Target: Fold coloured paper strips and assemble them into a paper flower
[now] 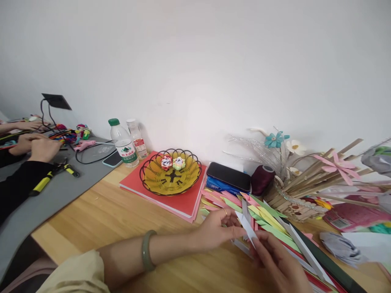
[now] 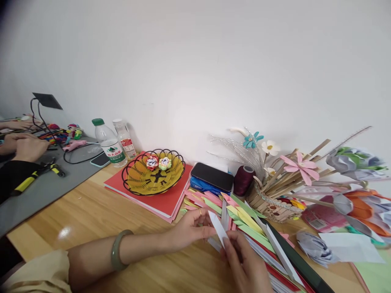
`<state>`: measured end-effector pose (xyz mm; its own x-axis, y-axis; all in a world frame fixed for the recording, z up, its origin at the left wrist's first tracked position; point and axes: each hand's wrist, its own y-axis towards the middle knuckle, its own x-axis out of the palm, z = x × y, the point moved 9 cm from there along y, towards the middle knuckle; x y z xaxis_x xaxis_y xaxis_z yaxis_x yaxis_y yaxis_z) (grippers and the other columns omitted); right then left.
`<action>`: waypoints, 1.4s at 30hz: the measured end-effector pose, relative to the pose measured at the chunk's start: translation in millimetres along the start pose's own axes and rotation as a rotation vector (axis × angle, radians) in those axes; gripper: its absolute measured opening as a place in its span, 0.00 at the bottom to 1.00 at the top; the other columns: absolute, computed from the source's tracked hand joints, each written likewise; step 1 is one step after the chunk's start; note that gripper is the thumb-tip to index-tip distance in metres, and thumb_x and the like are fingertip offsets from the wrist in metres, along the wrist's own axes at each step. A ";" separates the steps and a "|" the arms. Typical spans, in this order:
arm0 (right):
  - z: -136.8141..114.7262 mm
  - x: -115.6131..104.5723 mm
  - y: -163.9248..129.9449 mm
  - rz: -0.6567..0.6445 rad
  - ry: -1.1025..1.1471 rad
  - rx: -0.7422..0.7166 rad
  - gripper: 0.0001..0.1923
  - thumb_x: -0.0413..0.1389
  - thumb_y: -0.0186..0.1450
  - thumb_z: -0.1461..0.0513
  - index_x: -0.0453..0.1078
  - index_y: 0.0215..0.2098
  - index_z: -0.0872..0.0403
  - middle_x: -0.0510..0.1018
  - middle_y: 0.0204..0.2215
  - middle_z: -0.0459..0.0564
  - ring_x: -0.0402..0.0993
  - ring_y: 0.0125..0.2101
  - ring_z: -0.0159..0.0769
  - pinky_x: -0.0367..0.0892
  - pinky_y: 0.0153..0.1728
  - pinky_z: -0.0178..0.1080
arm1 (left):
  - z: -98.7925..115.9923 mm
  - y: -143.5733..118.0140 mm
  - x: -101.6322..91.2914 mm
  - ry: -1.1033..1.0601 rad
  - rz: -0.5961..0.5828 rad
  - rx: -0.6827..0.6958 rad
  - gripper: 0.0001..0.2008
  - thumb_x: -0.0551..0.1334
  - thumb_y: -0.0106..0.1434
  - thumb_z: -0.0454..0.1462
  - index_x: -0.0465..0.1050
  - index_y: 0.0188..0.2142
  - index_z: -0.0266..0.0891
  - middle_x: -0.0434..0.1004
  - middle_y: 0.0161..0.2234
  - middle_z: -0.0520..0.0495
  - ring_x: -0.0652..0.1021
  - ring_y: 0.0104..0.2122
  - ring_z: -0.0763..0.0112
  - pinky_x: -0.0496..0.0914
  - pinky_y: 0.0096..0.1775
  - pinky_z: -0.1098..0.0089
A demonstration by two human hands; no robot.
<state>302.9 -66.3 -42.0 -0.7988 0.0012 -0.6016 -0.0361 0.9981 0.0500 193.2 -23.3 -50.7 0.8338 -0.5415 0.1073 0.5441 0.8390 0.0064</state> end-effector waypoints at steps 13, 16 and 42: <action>9.2 28.0 -8.7 -0.170 0.056 0.154 0.17 0.46 0.60 0.50 0.64 0.24 0.52 0.71 0.19 0.44 0.67 0.23 0.33 0.61 0.27 0.32 | -17.5 -1.6 -2.4 0.004 0.065 -0.068 0.13 0.60 0.52 0.41 0.64 0.20 0.33 0.61 0.19 0.54 0.62 0.21 0.78 0.57 0.25 0.75; 9.8 31.5 -6.9 -0.202 0.136 0.182 0.18 0.46 0.60 0.49 0.64 0.23 0.53 0.71 0.18 0.43 0.68 0.23 0.33 0.61 0.27 0.32 | -12.4 -1.7 -4.8 -0.058 0.076 -0.077 0.15 0.59 0.52 0.44 0.65 0.21 0.33 0.64 0.20 0.52 0.65 0.22 0.77 0.59 0.27 0.73; 22.4 26.8 -7.2 -0.035 0.538 0.289 0.18 0.53 0.56 0.48 0.68 0.24 0.55 0.75 0.22 0.47 0.69 0.22 0.31 0.64 0.25 0.33 | -11.1 -1.9 -32.1 -0.245 0.319 -0.050 0.16 0.56 0.56 0.48 0.63 0.25 0.35 0.68 0.15 0.53 0.70 0.16 0.77 0.62 0.21 0.77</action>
<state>295.2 -72.0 -76.4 -0.9940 0.0119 -0.1083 0.0363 0.9733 -0.2265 166.4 -8.1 -65.2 0.9178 -0.2203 0.3303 0.2703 0.9560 -0.1137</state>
